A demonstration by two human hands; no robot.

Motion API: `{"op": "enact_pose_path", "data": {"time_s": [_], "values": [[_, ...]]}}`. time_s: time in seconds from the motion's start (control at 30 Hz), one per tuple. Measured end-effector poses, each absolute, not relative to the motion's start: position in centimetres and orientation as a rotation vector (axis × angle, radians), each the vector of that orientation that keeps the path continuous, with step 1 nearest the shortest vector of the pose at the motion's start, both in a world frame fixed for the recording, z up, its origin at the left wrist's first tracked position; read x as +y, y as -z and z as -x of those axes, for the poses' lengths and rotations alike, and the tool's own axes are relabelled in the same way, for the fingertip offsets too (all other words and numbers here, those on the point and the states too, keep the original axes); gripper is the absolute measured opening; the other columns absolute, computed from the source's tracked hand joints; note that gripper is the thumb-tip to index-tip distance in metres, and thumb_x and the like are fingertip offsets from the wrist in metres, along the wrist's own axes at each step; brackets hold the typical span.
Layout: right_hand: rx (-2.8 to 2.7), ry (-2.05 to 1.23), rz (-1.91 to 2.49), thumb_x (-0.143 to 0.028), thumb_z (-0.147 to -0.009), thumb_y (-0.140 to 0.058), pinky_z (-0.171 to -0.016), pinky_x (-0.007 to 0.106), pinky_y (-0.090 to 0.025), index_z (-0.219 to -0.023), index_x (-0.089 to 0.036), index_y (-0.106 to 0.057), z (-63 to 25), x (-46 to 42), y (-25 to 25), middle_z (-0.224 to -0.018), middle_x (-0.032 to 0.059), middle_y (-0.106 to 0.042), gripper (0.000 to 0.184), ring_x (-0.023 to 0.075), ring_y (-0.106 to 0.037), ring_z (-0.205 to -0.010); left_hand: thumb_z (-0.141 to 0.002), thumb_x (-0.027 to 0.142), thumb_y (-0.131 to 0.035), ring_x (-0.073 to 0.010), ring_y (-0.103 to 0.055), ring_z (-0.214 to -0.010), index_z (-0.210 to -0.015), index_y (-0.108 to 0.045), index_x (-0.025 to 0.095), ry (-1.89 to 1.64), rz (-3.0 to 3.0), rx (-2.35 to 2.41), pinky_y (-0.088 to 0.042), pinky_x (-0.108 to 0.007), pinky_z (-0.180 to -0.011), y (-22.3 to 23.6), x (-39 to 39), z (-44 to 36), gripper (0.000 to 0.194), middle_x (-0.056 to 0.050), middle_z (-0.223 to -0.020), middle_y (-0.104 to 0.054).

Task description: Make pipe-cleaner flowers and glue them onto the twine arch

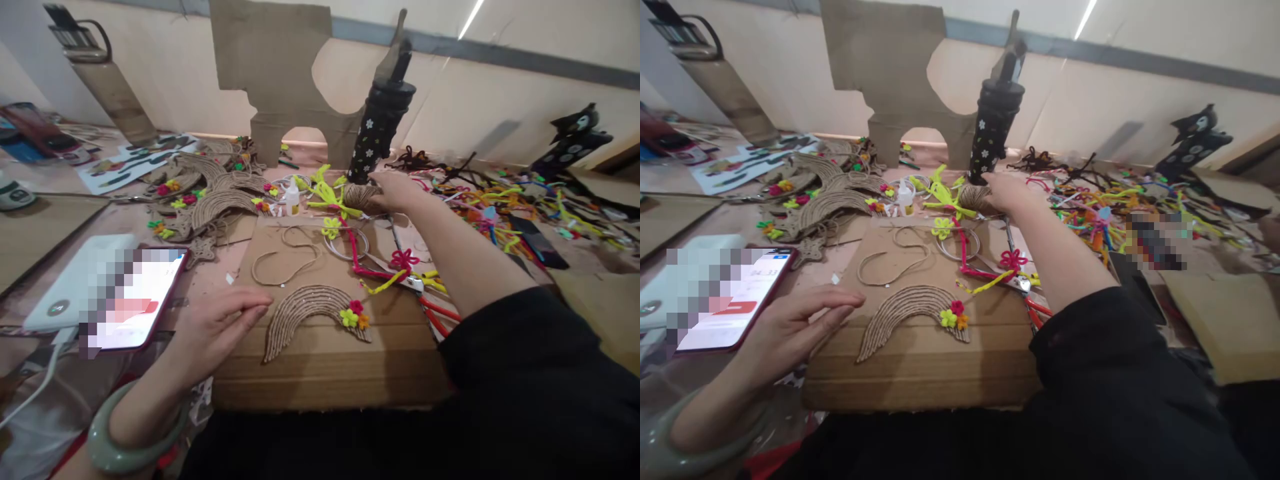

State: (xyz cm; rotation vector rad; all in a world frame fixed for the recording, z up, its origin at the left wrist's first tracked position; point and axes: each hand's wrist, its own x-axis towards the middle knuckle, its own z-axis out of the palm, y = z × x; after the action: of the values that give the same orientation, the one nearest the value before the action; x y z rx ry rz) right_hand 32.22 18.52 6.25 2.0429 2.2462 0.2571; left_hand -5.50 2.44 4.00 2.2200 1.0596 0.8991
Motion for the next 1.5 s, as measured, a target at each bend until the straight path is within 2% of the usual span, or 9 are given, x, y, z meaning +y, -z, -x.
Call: {"op": "enact_pose_path", "data": {"time_s": [0.27,0.43,0.7,0.87,0.97,1.13,1.23,1.37,1.5], "values": [[2.394,-0.402,-2.102,-0.033,-0.086,-0.051,-0.096,0.046,-0.045,-0.127,-0.02,-0.058,-29.0,21.2,-10.9,-0.125,0.0082,-0.064,0.044,0.0324,-0.057,-0.116,-0.085,0.023,-0.057,-0.0174,-0.071,-0.081,-0.075,-0.066,0.021,-0.846,-2.247,0.98,-0.058,-0.03,-0.074,-1.0,2.1,5.6,0.014,-0.004,-0.086,-0.075],[2.487,-0.495,-2.127,-0.03,-0.086,-0.049,-0.098,0.046,-0.043,-0.126,-0.018,-0.057,-27.1,25.9,-13.7,-0.128,0.0111,-0.061,0.042,0.0328,-0.054,-0.119,-0.086,0.024,-0.057,-0.0216,-0.071,-0.093,-0.087,-0.067,0.02,-0.875,-2.346,0.926,-0.059,-0.035,-0.079,-0.3,2.4,5.3,0.01,-0.008,-0.096,-0.074],[2.359,-0.466,-2.321,-0.026,-0.09,-0.045,-0.099,0.045,-0.043,-0.128,-0.012,-0.05,-24.8,34.9,-12.7,-0.13,0.0154,-0.058,0.041,0.0299,-0.052,-0.12,-0.084,0.019,-0.055,-0.0206,-0.072,-0.079,-0.088,-0.065,0.021,-0.978,-2.415,0.917,-0.062,-0.032,-0.067,-0.3,2.7,4.7,0.011,-0.007,-0.09,-0.075],[2.368,-0.331,-2.387,-0.015,-0.09,-0.049,-0.113,0.043,-0.024,-0.138,0.001,-0.032,-23.9,38.0,-10.9,-0.145,0.0209,-0.041,0.053,0.0269,-0.037,-0.133,-0.081,0.016,-0.057,-0.0198,-0.073,-0.079,-0.088,-0.065,0.019,-1.01,-2.454,0.854,-0.062,-0.028,-0.068,0.1,3.2,4.9,0.011,-0.006,-0.087,-0.076],[2.346,-0.27,-2.425,-0.012,-0.092,-0.047,-0.109,0.043,-0.027,-0.14,0.006,-0.023,-23.8,38.7,-10.6,-0.14,0.026,-0.044,0.057,0.0257,-0.04,-0.131,-0.082,0.018,-0.056,-0.0193,-0.073,-0.077,-0.087,-0.065,0.019,-0.996,-2.482,0.828,-0.063,-0.028,-0.067,0.5,3.5,5.0,0.01,-0.004,-0.085,-0.076],[2.289,-0.28,-2.562,-0.018,-0.091,-0.05,-0.103,0.044,-0.033,-0.126,0.008,-0.046,-24.0,38.6,-11.0,-0.131,0.0277,-0.051,0.044,0.0279,-0.047,-0.125,-0.083,0.019,-0.055,-0.0178,-0.074,-0.075,-0.087,-0.063,0.019,-1.016,-2.507,0.836,-0.062,-0.026,-0.065,0.4,3.8,4.9,0.009,-0.002,-0.082,-0.076],[2.352,-0.255,-2.578,-0.019,-0.088,-0.055,-0.099,0.042,-0.04,-0.115,0.002,-0.059,-24.1,38.1,-11.8,-0.119,0.0201,-0.062,0.034,0.0251,-0.056,-0.114,-0.082,0.019,-0.055,-0.0183,-0.073,-0.074,-0.088,-0.062,0.019,-1.048,-2.482,0.851,-0.062,-0.027,-0.064,0.2,3.7,4.8,0.009,-0.003,-0.082,-0.076],[2.516,-0.219,-2.569,-0.021,-0.088,-0.058,-0.09,0.042,-0.049,-0.109,-0.009,-0.063,-23.4,37.3,-13.5,-0.11,0.0095,-0.068,0.025,0.0205,-0.062,-0.102,-0.08,0.017,-0.059,-0.0197,-0.073,-0.082,-0.092,-0.063,0.019,-0.964,-2.455,0.869,-0.062,-0.028,-0.071,0.0,3.3,5.0,0.013,-0.005,-0.09,-0.076],[2.771,-0.142,-2.509,-0.007,-0.084,-0.049,-0.094,0.036,-0.043,-0.106,0.003,-0.063,-21.8,36.1,-16.2,-0.103,0.007,-0.069,0.028,0.0185,-0.058,-0.101,-0.082,0.018,-0.057,-0.0205,-0.072,-0.082,-0.093,-0.063,0.019,-0.953,-2.428,0.901,-0.062,-0.031,-0.07,-0.2,2.9,5.1,0.013,-0.007,-0.091,-0.076]]}}
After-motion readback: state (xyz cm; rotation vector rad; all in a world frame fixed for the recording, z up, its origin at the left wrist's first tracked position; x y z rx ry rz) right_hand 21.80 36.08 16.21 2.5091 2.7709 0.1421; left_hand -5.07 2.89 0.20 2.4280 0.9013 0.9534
